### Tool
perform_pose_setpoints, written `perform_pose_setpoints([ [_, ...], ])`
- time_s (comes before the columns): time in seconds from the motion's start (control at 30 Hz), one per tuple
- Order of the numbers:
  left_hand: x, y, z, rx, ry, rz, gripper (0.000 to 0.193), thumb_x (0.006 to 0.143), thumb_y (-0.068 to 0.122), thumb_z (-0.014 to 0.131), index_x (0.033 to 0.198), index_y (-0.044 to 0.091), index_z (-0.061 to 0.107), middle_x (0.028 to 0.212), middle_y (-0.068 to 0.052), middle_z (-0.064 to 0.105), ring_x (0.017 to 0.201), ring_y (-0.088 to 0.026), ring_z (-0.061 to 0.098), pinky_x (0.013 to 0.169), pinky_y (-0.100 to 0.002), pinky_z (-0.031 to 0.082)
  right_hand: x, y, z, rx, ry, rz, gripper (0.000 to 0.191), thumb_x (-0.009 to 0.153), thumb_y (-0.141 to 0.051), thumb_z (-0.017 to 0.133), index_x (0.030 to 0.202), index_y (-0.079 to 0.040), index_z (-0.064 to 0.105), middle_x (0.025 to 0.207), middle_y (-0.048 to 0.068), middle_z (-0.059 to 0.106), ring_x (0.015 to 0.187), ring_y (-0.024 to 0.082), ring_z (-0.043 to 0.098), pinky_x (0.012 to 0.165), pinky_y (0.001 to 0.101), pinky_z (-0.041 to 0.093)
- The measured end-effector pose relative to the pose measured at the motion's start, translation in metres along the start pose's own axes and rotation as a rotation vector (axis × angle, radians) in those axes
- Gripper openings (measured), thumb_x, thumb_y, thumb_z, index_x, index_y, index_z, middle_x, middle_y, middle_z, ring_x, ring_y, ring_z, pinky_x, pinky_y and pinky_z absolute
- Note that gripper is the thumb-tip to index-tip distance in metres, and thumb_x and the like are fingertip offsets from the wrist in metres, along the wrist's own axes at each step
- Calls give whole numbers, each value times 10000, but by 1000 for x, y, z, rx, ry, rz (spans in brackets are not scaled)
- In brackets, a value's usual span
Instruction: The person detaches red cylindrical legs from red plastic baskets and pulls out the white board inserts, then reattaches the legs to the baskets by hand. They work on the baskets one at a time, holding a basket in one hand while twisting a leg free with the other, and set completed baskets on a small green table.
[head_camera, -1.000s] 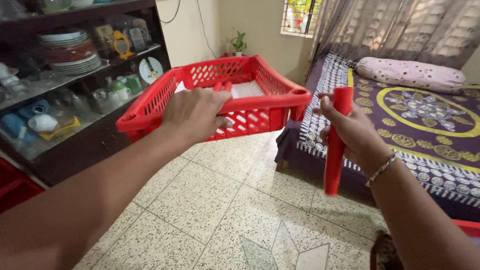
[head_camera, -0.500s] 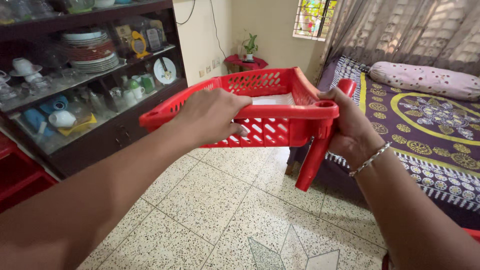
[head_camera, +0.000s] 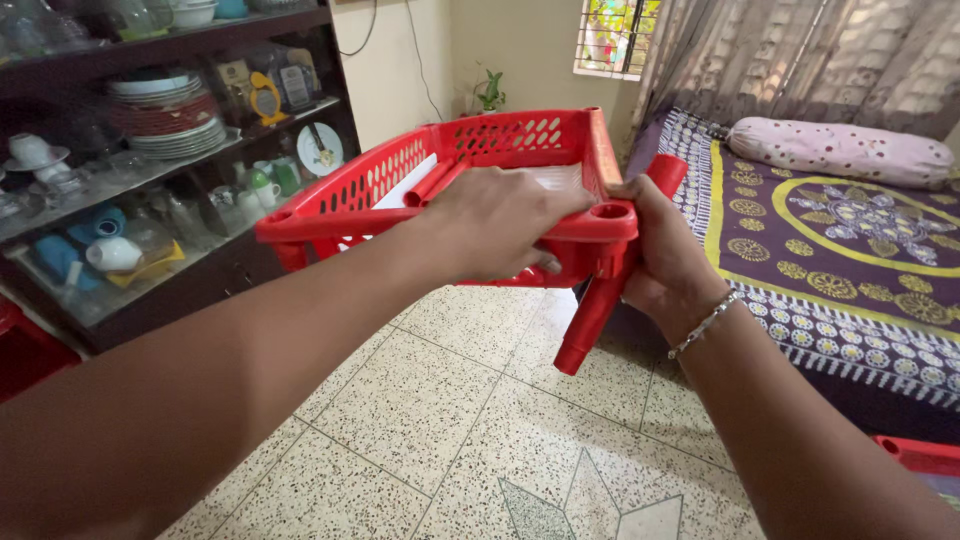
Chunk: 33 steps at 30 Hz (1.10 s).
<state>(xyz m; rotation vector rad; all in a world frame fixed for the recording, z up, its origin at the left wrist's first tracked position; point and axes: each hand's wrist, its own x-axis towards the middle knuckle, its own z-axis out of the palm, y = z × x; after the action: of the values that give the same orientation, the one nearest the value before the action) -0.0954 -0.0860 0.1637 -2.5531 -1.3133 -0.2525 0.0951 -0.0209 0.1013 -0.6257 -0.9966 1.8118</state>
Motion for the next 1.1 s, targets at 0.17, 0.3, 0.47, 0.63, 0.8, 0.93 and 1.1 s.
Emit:
perform_pose_setpoints([
  [0.17, 0, -2, 10, -76, 234, 11, 770, 757, 421, 835, 1426, 240, 500, 985, -93, 760, 825, -323, 755, 660, -503, 588, 5, -1, -18, -130, -7, -101, 392, 1006, -442, 552, 1166, -89, 612, 1012, 62, 716, 852, 176, 692, 760, 358, 565],
  [0.3, 13, -5, 5, -46, 166, -150, 866, 796, 490, 775, 1538, 335, 356, 888, -104, 742, 786, -296, 749, 681, -482, 603, -3, 7, -41, -253, 334, -63, 427, 1030, -559, 537, 1028, -132, 526, 745, 28, 576, 605, 196, 560, 568, 355, 484],
  [0.47, 30, -6, -9, 44, 74, -244, 842, 812, 515, 774, 1536, 363, 372, 908, -81, 733, 818, -262, 750, 716, -461, 617, -25, 20, -55, -212, 112, -270, 256, 980, -326, 484, 1140, -127, 478, 860, 56, 578, 630, 175, 561, 563, 339, 514],
  [0.63, 38, -4, -22, 201, 204, -166, 877, 748, 545, 819, 1493, 328, 411, 877, -99, 741, 820, -305, 733, 683, -480, 599, -37, 9, -45, -630, 37, -483, 403, 1027, -190, 542, 1383, -126, 364, 1065, 62, 607, 805, 116, 606, 709, 304, 571],
  [0.8, 47, 8, -36, 158, 156, -242, 839, 815, 526, 803, 1525, 327, 402, 938, -114, 737, 835, -308, 744, 730, -468, 600, -51, 0, -39, -1032, 84, -610, 571, 1014, -153, 626, 1539, -112, 403, 1093, 87, 678, 866, 131, 683, 752, 311, 589],
  [0.93, 55, 25, -41, 151, 157, -222, 841, 803, 516, 810, 1514, 326, 404, 942, -115, 738, 843, -308, 744, 743, -472, 594, -54, -9, -42, -891, 151, -633, 612, 996, -171, 637, 1553, -95, 395, 1144, 81, 679, 848, 130, 730, 705, 265, 624],
  [1.1, 63, 42, -40, 95, 137, -239, 810, 805, 503, 806, 1494, 318, 425, 968, -108, 743, 885, -305, 743, 770, -475, 593, -68, -22, -58, -1005, 234, -729, 547, 966, -165, 714, 1470, -60, 528, 1107, 76, 719, 854, 133, 756, 668, 252, 612],
])
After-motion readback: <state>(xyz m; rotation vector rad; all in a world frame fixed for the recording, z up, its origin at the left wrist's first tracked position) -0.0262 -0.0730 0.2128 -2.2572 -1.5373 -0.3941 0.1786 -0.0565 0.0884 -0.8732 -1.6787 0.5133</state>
